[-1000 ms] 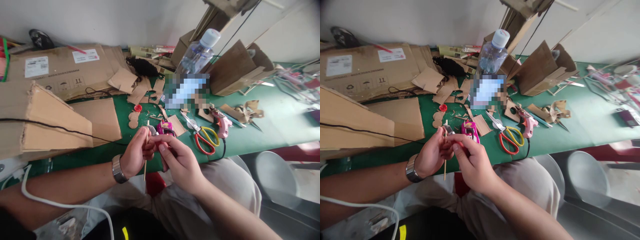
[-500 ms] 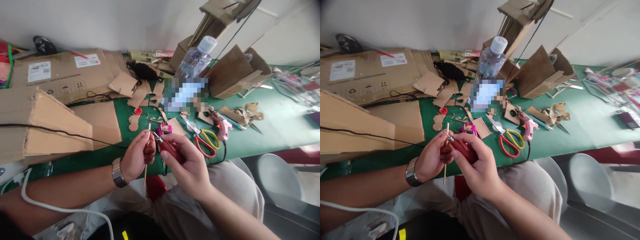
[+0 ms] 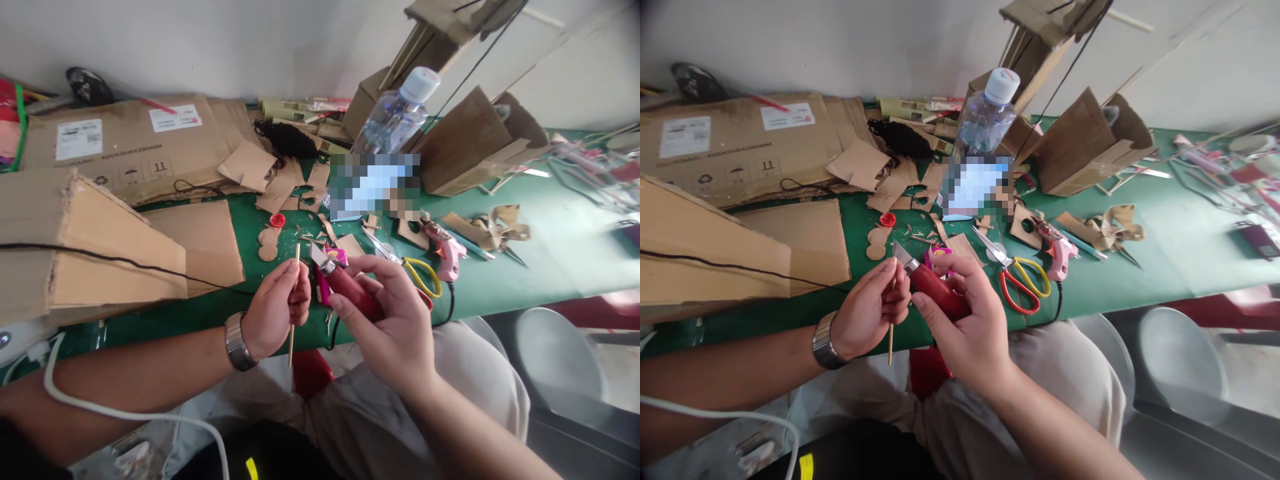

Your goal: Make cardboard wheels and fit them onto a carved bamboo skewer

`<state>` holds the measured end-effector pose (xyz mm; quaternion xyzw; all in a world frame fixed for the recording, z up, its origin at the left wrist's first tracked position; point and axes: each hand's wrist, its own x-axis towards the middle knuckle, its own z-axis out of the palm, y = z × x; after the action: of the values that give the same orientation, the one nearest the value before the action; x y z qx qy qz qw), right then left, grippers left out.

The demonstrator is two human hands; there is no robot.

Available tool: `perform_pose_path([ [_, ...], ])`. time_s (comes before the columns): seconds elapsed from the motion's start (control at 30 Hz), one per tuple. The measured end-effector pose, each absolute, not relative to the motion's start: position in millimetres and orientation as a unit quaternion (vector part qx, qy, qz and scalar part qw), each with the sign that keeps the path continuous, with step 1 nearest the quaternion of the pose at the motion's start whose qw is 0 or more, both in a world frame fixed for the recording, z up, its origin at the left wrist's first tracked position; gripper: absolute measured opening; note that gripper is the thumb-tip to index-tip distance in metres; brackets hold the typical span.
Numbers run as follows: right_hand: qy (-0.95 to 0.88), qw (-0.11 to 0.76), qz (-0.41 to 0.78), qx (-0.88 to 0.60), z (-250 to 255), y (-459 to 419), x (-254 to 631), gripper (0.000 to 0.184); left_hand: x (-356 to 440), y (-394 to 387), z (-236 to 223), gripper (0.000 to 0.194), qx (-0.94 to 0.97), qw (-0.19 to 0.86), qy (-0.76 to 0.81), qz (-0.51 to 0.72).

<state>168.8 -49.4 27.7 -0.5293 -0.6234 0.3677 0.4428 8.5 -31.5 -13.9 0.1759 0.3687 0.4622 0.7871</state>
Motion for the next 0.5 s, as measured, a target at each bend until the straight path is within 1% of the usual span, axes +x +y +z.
perform_pose_path([
  [0.1,-0.676,0.419,0.284,-0.536,31,-46,171,0.025,8,-31,-12,0.041,0.173,0.790,0.368,0.458],
  [0.23,-0.724,0.389,0.220,-0.525,30,-45,172,0.033,7,-32,-10,0.046,0.179,0.796,0.360,0.453],
  [0.37,-0.761,0.368,0.160,-0.510,23,-46,172,0.037,7,-33,-10,0.053,0.202,0.788,0.350,0.465],
  [0.5,-0.796,0.353,0.126,-0.475,19,-47,170,0.041,8,-34,-13,0.053,0.214,0.770,0.371,0.473],
])
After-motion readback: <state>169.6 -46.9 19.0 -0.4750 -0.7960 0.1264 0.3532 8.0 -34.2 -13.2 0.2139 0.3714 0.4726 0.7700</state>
